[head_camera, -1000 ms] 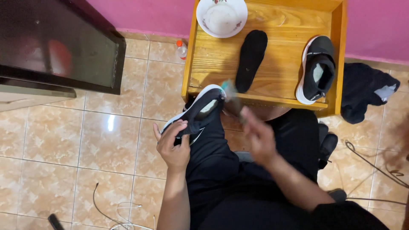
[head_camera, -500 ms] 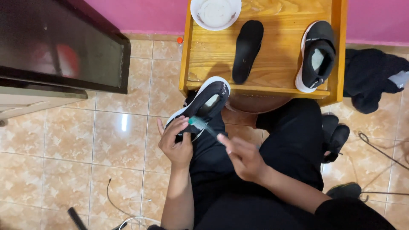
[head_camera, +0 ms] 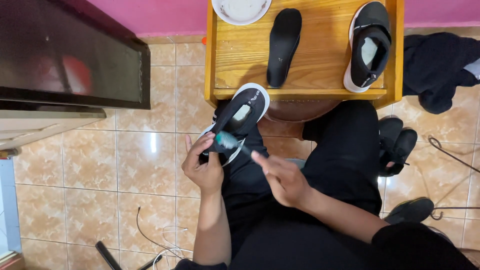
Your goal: The person scrubs a black sneaker with a toothbrush, repeatedly dipping the brush into a small bowl of liquid and brushing the shoe's upper, sides, and sole. The shoe is rotated and repositioned throughout the process.
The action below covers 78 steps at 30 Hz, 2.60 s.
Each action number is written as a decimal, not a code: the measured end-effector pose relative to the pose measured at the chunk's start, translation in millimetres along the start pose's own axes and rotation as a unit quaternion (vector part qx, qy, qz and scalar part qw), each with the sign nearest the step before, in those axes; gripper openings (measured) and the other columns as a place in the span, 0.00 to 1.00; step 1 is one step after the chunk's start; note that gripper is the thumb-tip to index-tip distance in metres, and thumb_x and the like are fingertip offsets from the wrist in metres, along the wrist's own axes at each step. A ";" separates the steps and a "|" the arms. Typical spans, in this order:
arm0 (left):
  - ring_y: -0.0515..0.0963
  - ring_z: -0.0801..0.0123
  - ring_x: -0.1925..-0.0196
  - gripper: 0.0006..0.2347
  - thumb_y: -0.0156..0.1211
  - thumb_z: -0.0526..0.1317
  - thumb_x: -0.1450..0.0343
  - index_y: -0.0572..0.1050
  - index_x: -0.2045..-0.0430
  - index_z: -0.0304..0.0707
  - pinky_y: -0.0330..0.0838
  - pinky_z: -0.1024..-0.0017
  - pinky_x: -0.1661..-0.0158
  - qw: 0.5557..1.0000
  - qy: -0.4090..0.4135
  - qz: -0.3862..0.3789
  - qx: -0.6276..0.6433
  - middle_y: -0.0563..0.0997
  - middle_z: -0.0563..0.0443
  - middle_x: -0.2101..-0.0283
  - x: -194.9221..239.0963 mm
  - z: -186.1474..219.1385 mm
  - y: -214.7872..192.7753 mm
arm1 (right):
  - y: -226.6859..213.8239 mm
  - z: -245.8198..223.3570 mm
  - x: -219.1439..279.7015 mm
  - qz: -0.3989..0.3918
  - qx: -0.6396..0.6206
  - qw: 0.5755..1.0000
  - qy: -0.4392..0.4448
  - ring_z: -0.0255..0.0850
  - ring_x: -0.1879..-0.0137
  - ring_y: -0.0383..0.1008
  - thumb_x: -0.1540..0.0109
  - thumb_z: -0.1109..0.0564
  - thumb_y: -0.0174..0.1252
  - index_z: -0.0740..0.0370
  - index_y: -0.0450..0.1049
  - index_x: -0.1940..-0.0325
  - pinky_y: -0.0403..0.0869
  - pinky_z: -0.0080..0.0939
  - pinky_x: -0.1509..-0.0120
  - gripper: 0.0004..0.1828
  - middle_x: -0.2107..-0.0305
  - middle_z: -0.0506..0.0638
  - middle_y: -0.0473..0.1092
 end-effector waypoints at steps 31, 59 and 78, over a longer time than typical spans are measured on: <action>0.87 0.54 0.59 0.05 0.70 0.26 0.35 0.83 0.76 0.38 0.61 0.52 0.35 0.993 0.110 -0.006 -0.037 0.87 0.50 0.67 9.5 56.6 8.9 | -33.4 -57.9 10.4 0.088 0.253 0.962 -0.058 0.46 0.82 0.69 0.35 0.65 0.50 0.58 0.78 0.39 0.70 0.41 0.80 0.22 0.76 0.51 0.71; 0.86 0.56 0.65 0.10 0.63 0.23 0.39 0.83 0.74 0.41 0.76 0.65 0.58 0.986 0.165 0.022 0.006 0.86 0.52 0.68 12.1 105.6 1.3 | -33.5 -49.7 24.8 0.124 0.397 0.898 -0.142 0.49 0.72 0.77 0.33 0.59 0.47 0.44 0.78 0.36 0.77 0.46 0.70 0.24 0.71 0.47 0.73; 0.86 0.55 0.66 0.07 0.70 0.25 0.38 0.83 0.74 0.37 0.78 0.67 0.58 0.989 0.138 0.025 0.038 0.86 0.47 0.68 13.4 106.1 4.2 | -42.5 -92.2 19.7 0.132 0.520 0.788 -0.303 0.44 0.76 0.64 0.38 0.69 0.44 0.67 0.78 0.63 0.66 0.36 0.76 0.14 0.79 0.50 0.64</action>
Point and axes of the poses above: each hand's wrist, its own x-axis away from the middle knuckle, its own y-axis out of the palm, z = x × y, the point moved 6 cm from there along -x, towards the middle knuckle
